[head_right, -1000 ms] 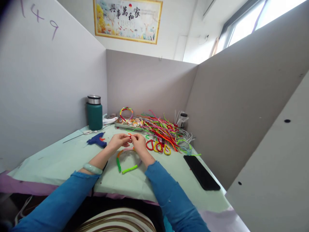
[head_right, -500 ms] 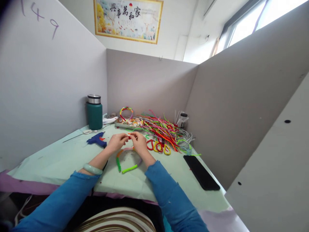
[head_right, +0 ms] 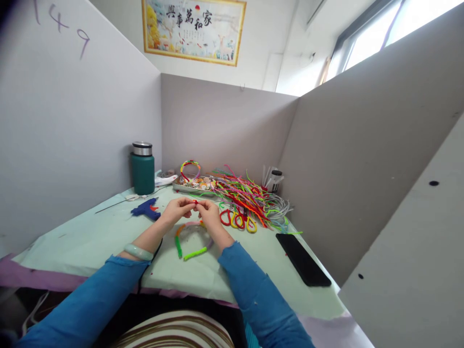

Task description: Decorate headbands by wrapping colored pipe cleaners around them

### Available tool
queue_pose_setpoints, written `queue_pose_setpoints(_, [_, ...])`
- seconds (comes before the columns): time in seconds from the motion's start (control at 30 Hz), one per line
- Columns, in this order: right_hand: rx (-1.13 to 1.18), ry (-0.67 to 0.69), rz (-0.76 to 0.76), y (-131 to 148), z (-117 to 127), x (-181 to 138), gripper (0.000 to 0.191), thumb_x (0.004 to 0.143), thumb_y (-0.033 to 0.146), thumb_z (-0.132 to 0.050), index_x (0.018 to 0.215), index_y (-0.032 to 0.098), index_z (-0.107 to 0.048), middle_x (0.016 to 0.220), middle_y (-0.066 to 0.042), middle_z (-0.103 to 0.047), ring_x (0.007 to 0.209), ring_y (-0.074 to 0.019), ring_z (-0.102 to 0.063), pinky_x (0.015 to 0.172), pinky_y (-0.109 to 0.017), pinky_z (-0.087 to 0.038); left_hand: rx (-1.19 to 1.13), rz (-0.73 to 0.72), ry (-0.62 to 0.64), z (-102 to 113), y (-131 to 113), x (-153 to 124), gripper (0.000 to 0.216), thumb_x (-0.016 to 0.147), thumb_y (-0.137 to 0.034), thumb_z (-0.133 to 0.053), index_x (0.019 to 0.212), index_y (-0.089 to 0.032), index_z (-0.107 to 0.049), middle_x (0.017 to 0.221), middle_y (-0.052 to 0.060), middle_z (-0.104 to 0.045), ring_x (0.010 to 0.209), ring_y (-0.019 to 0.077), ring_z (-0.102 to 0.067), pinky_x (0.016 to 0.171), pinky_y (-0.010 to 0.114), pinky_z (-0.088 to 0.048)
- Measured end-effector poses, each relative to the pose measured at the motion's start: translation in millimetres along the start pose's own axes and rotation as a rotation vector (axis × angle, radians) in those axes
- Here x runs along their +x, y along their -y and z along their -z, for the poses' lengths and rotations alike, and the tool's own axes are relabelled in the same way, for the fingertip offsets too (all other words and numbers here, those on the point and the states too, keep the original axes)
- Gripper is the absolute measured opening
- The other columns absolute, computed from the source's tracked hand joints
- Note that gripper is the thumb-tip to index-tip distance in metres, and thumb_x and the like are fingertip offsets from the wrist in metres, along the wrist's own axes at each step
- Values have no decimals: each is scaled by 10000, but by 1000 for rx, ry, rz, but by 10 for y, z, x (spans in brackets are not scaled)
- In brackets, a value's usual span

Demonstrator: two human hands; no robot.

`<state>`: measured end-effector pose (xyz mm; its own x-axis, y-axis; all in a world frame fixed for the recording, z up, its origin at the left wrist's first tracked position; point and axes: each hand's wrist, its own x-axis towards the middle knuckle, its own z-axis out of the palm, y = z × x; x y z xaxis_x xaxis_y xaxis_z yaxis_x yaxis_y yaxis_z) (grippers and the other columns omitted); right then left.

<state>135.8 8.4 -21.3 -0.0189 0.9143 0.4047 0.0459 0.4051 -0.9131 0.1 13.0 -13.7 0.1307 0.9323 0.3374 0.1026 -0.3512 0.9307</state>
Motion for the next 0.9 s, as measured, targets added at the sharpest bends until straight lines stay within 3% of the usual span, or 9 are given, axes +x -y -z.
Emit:
queue_pose_setpoints(0.23, [-234, -35, 152, -28, 29, 11, 117, 710, 252, -547, 742, 184, -637, 722, -13, -662, 676, -146, -582, 663, -271, -463, 78, -3, 26, -4, 28, 12, 216, 670, -332, -618, 755, -157, -523, 561, -11, -602, 452, 109, -565, 464, 224, -450])
queue_pose_setpoints(0.47, [-121, -8, 79, -53, 23, 32, 135, 695, 292, -577, 705, 166, -624, 638, -3, -619, 521, -110, -489, 504, -229, -407, -139, 87, 19, 18, -32, -26, 346, 613, -375, -684, 818, -122, -566, 644, 8, -622, 489, 90, -555, 514, 234, -465])
queue_pose_setpoints(0.67, [-95, -19, 93, -2, 13, 6, 166, 709, 326, -575, 723, 165, -615, 620, 1, -602, 520, -103, -476, 491, -215, -402, -54, 96, 27, 20, -35, -22, 316, 615, -393, -680, 740, -123, -575, 632, 20, -623, 482, 90, -546, 515, 236, -461])
queue_pose_setpoints(0.9, [-168, 21, 141, -24, 49, 22, 163, 733, 316, -553, 708, 168, -615, 604, 10, -583, 526, -108, -475, 514, -223, -393, -195, 159, 106, 46, -30, -41, 364, 604, -383, -711, 829, -108, -631, 740, 50, -656, 505, 81, -555, 560, 255, -477])
